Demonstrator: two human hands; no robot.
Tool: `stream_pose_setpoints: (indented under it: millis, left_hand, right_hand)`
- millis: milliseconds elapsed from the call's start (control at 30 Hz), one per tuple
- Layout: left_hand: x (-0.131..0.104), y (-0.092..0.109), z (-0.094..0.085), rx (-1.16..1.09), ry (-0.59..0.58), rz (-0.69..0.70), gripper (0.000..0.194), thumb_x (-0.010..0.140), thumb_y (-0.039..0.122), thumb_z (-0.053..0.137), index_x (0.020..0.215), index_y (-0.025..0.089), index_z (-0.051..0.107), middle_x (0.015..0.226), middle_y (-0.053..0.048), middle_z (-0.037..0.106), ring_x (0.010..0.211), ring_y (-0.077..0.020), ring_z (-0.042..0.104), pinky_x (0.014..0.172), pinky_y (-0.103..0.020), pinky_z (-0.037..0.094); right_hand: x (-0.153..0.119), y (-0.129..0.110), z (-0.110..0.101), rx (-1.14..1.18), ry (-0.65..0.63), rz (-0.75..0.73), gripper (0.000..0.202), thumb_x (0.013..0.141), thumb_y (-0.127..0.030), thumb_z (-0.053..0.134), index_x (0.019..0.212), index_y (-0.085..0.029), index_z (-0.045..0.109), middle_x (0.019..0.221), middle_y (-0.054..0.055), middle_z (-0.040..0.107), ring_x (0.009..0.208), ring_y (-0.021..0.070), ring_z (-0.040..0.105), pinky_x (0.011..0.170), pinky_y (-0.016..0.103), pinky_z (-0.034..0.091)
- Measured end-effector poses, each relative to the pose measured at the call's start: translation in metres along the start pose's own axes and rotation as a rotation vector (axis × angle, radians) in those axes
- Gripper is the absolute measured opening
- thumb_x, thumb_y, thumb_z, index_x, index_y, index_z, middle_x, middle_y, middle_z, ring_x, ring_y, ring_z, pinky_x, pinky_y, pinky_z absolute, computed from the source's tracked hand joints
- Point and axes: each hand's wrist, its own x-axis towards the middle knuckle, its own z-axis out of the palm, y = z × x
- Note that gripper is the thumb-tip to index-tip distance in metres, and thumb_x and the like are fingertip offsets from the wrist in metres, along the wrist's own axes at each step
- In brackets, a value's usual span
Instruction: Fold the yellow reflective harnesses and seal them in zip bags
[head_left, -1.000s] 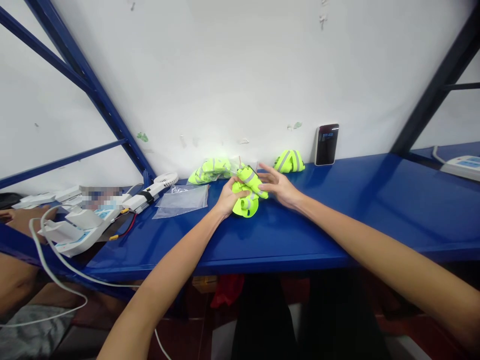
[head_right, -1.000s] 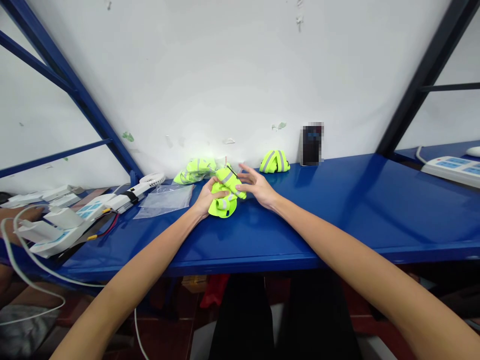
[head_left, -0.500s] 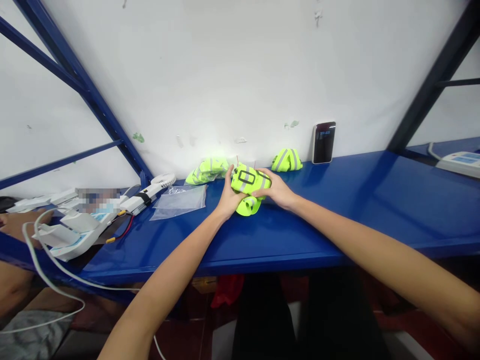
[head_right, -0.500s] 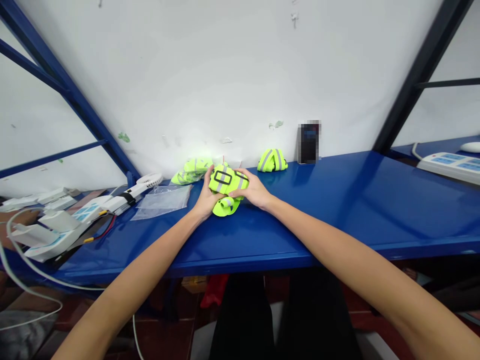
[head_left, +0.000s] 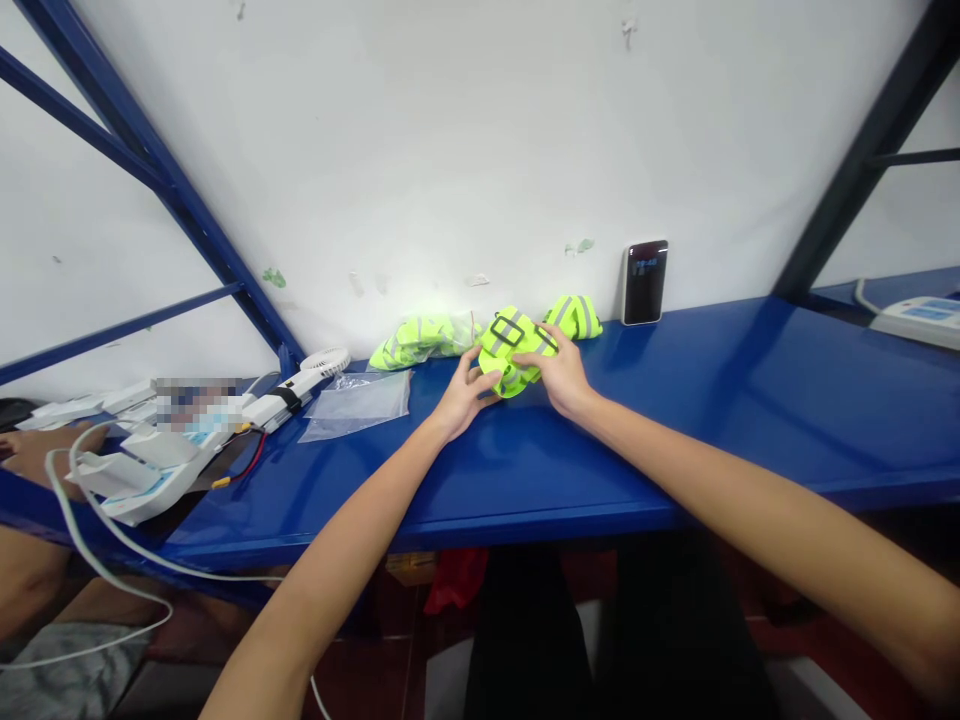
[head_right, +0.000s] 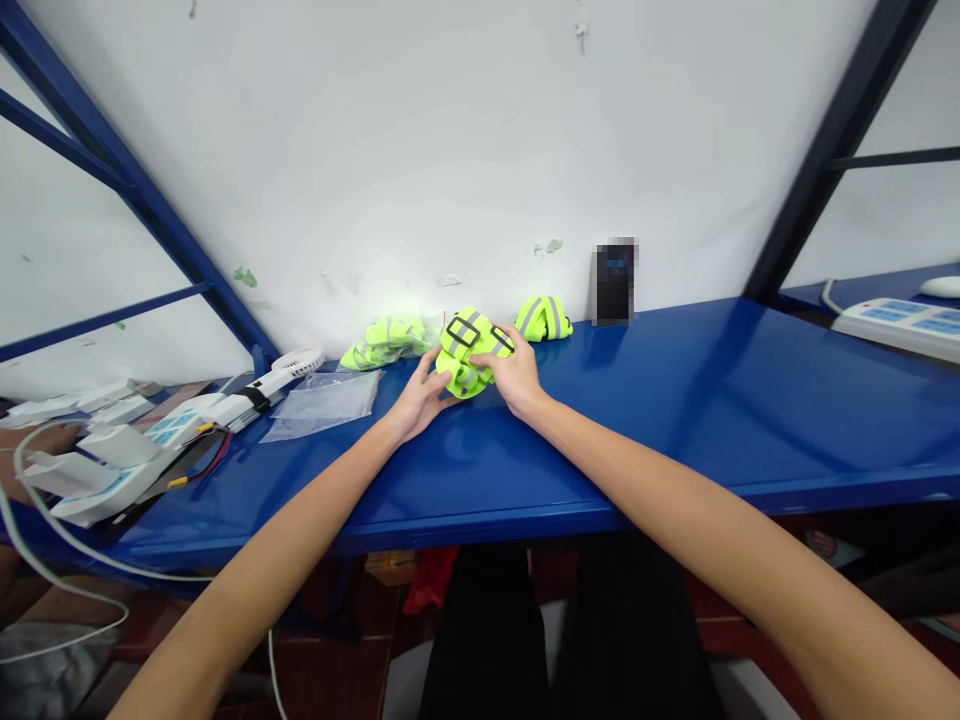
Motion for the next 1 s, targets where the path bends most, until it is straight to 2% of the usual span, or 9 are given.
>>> stream_pose_setpoints:
  millis: [33,100,267,467,600,733,867,1000]
  left_hand:
    - [0.0,-0.003,0.002,0.05,0.013,0.006,0.067,0.062,0.026,0.082,0.121,0.029,0.05,0.105,-0.002,0.064,0.096,-0.0197,0.063,0.085,-0.038,0.05]
    - [0.002,-0.006,0.005,0.13,0.057,0.021,0.066,0.059,0.024,0.084,0.118,0.025,0.054,0.104,-0.004,0.065,0.094,-0.0196,0.064,0.084,-0.037,0.051]
    - [0.008,-0.005,-0.002,0.16,0.107,0.033,0.039,0.064,0.028,0.081,0.097,0.014,0.065,0.099,-0.007,0.069,0.088,-0.018,0.066,0.081,-0.031,0.051]
    - [0.01,-0.002,-0.008,0.064,0.065,0.059,0.036,0.069,0.034,0.079,0.098,0.016,0.07,0.101,-0.006,0.07,0.097,-0.0185,0.064,0.09,-0.034,0.048]
    - [0.011,-0.003,-0.007,0.003,0.097,0.136,0.034,0.071,0.041,0.076,0.092,0.016,0.071,0.102,-0.007,0.071,0.101,-0.0197,0.063,0.092,-0.035,0.047]
    - [0.012,-0.002,-0.007,-0.033,0.104,0.158,0.033,0.07,0.041,0.078,0.09,0.016,0.071,0.102,-0.007,0.071,0.101,-0.0182,0.063,0.093,-0.033,0.045]
    - [0.011,0.0,-0.007,-0.061,0.064,0.131,0.032,0.069,0.04,0.078,0.091,0.018,0.069,0.099,-0.004,0.07,0.095,-0.0159,0.063,0.091,-0.032,0.046]
    - [0.009,0.0,-0.007,-0.094,0.048,0.083,0.029,0.069,0.033,0.077,0.091,0.019,0.066,0.095,-0.002,0.068,0.086,-0.0145,0.062,0.08,-0.028,0.047]
  right_hand:
    - [0.001,-0.001,-0.001,-0.04,0.02,-0.025,0.052,0.058,-0.028,0.072,0.108,-0.021,0.057,0.099,0.003,0.067,0.092,0.0234,0.063,0.081,0.037,0.052]
    - [0.001,-0.003,-0.002,-0.106,0.045,-0.063,0.047,0.056,-0.027,0.073,0.1,-0.02,0.057,0.091,0.001,0.066,0.085,0.0218,0.062,0.077,0.036,0.051]
    - [0.004,-0.003,-0.003,-0.105,0.073,-0.072,0.046,0.052,-0.026,0.075,0.092,-0.021,0.052,0.082,-0.001,0.063,0.077,0.0203,0.061,0.072,0.034,0.051]
    - [0.009,-0.001,-0.006,0.016,0.084,-0.033,0.051,0.054,-0.026,0.075,0.098,-0.022,0.048,0.09,0.002,0.065,0.084,0.0225,0.063,0.077,0.037,0.052]
    - [0.01,0.0,-0.007,-0.032,0.099,-0.039,0.051,0.055,-0.028,0.074,0.098,-0.021,0.049,0.09,0.002,0.064,0.084,0.0224,0.063,0.076,0.037,0.052]
    - [0.011,0.001,-0.007,-0.089,0.129,-0.052,0.051,0.055,-0.028,0.074,0.099,-0.02,0.051,0.087,0.002,0.064,0.082,0.0224,0.062,0.075,0.036,0.051]
    - [0.012,0.0,-0.008,-0.061,0.112,-0.022,0.054,0.054,-0.029,0.074,0.102,-0.021,0.049,0.091,0.003,0.065,0.086,0.024,0.063,0.078,0.038,0.052]
    - [0.01,-0.002,-0.006,-0.029,0.106,-0.018,0.054,0.054,-0.029,0.074,0.101,-0.021,0.05,0.091,0.003,0.065,0.086,0.0236,0.063,0.078,0.037,0.052]
